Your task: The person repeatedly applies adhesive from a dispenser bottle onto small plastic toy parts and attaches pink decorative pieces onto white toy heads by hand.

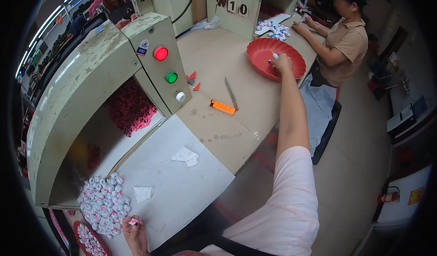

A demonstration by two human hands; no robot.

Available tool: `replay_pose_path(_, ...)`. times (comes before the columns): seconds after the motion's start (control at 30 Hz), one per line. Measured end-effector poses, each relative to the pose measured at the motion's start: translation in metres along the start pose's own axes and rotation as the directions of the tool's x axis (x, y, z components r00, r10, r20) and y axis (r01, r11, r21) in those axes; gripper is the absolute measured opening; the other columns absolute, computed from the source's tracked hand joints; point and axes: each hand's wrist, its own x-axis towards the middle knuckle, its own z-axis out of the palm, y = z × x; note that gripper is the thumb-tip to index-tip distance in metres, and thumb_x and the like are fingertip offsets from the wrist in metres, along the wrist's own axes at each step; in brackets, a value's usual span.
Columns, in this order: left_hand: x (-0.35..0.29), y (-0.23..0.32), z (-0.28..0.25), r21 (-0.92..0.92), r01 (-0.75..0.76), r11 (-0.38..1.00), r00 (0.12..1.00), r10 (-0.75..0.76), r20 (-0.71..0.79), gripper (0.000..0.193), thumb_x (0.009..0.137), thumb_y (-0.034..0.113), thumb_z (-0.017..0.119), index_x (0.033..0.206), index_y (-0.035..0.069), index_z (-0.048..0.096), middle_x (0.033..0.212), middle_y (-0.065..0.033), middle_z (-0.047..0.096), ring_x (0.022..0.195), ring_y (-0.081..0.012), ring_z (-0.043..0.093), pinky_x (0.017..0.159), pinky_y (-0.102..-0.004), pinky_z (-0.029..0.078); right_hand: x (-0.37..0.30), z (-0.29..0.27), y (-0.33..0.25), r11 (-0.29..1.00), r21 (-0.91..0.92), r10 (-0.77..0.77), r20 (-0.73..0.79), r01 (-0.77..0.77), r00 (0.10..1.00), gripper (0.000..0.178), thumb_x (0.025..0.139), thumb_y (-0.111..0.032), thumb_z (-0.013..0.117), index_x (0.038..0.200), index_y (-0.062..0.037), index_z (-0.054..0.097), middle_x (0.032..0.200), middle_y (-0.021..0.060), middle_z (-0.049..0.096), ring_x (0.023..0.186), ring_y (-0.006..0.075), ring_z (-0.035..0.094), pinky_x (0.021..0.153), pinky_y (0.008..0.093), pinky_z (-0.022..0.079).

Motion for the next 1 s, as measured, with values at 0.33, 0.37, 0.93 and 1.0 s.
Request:
replay_pose_path(0.33, 0.01, -0.007, 0.014, -0.123, -0.052, 0.991, 0.998, 0.054, 0.013, 0.031, 0.071, 0.006, 0.061, 0.099, 0.006, 0.047, 0.092, -0.0115, 0.051, 0.073, -0.016, 0.053, 0.079, -0.03, 0.042, 0.006, -0.011, 0.003, 0.954, 0.254, 0.107, 0.217, -0.162, 0.97, 0.022, 0.063, -0.016, 0.064, 0.076, 0.0005, 0.06, 0.062, 0.0098, 0.058, 0.048, 0.0159, 0.056, 0.043, 0.0283, 0.044)
replay_pose_path(0.37, 0.008, -0.008, 0.013, -0.125, -0.05, 0.991, 0.999, 0.052, 0.014, 0.031, 0.071, 0.006, 0.061, 0.099, 0.006, 0.047, 0.092, -0.0115, 0.051, 0.073, -0.016, 0.053, 0.079, -0.03, 0.042, 0.006, -0.014, 0.007, 0.908, 0.387, 0.07, 0.245, -0.164, 0.967, 0.021, 0.063, -0.015, 0.063, 0.076, 0.0005, 0.059, 0.059, 0.0094, 0.057, 0.048, 0.0154, 0.056, 0.041, 0.0281, 0.043)
replay_pose_path(0.93, 0.015, -0.01, 0.022, -0.119, -0.04, 0.992, 0.999, 0.038, -0.02, 0.028, 0.071, 0.007, 0.061, 0.096, 0.006, 0.048, 0.09, -0.0105, 0.05, 0.074, -0.0156, 0.051, 0.08, -0.0304, 0.041, 0.006, 0.001, -0.03, 0.984, 0.17, 0.0, 0.32, -0.058, 0.948, 0.024, 0.069, -0.021, 0.062, 0.082, -0.0022, 0.055, 0.067, 0.0082, 0.056, 0.05, 0.0142, 0.053, 0.043, 0.0256, 0.042)
replay_pose_path(1.0, 0.015, -0.011, 0.02, -0.127, -0.036, 0.991, 0.999, 0.037, 0.006, 0.028, 0.071, 0.008, 0.061, 0.096, 0.006, 0.048, 0.09, -0.0105, 0.05, 0.074, -0.0156, 0.051, 0.08, -0.0303, 0.041, -0.005, -0.016, -0.028, 0.867, 0.453, -0.013, 0.439, -0.209, 0.898, 0.019, 0.071, -0.019, 0.06, 0.08, -0.0033, 0.053, 0.062, 0.0055, 0.052, 0.047, 0.0114, 0.049, 0.042, 0.0222, 0.039)
